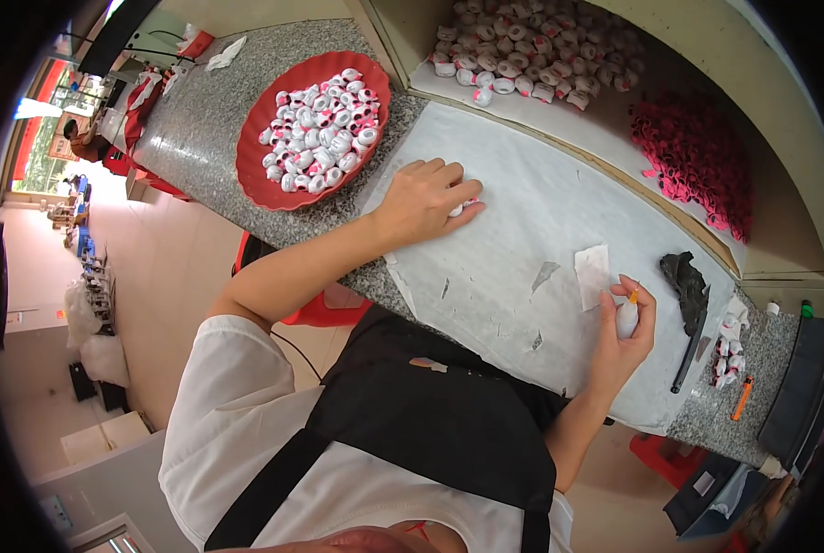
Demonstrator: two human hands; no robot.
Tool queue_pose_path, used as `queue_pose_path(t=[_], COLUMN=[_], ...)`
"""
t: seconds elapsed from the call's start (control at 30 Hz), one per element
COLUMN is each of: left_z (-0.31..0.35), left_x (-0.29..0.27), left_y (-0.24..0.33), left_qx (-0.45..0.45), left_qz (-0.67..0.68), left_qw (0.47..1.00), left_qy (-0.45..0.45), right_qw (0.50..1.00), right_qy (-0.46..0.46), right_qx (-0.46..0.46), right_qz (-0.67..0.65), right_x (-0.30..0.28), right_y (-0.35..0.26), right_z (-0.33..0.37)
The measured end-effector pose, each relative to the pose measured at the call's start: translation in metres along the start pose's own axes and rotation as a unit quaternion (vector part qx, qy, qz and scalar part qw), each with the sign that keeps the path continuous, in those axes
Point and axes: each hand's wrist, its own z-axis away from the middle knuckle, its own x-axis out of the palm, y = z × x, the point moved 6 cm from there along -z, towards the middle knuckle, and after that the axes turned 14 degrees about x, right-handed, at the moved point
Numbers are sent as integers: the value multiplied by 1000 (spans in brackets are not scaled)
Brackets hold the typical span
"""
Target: Assembling small toy components by applying glue from a bottle and joining parts.
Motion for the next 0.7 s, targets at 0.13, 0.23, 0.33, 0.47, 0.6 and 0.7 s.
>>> queue_pose_path(t=[0.13, 0.23, 0.33, 0.47, 0.6, 0.7], left_z=[-12, -1, 13, -45, -124, -169], left_x=[-34, -71, -86, -59, 10, 48], left_y=[-19, -77, -104, -72, -45, -33], left_qx=[-6, -110, -68, -7, 16, 128], left_qz=[-13, -136, -229, -46, 3, -89], left_qw=[998, 983, 971, 997, 1000, 977], left_qy=[56, 61, 13, 57, 5, 146], right_qw=[1000, 999, 999, 999, 998, 998], right_qy=[15, 29, 17, 7, -3, -3], right_qx=[1, 26, 3, 31, 24, 27], right_qz=[-14, 7, -29, -43, -57, -56], right_x=[-6, -8, -1, -2, -4, -3], right_y=[9, 2, -10, -4, 1, -1], right_z=[-2, 1, 1, 0, 2, 3])
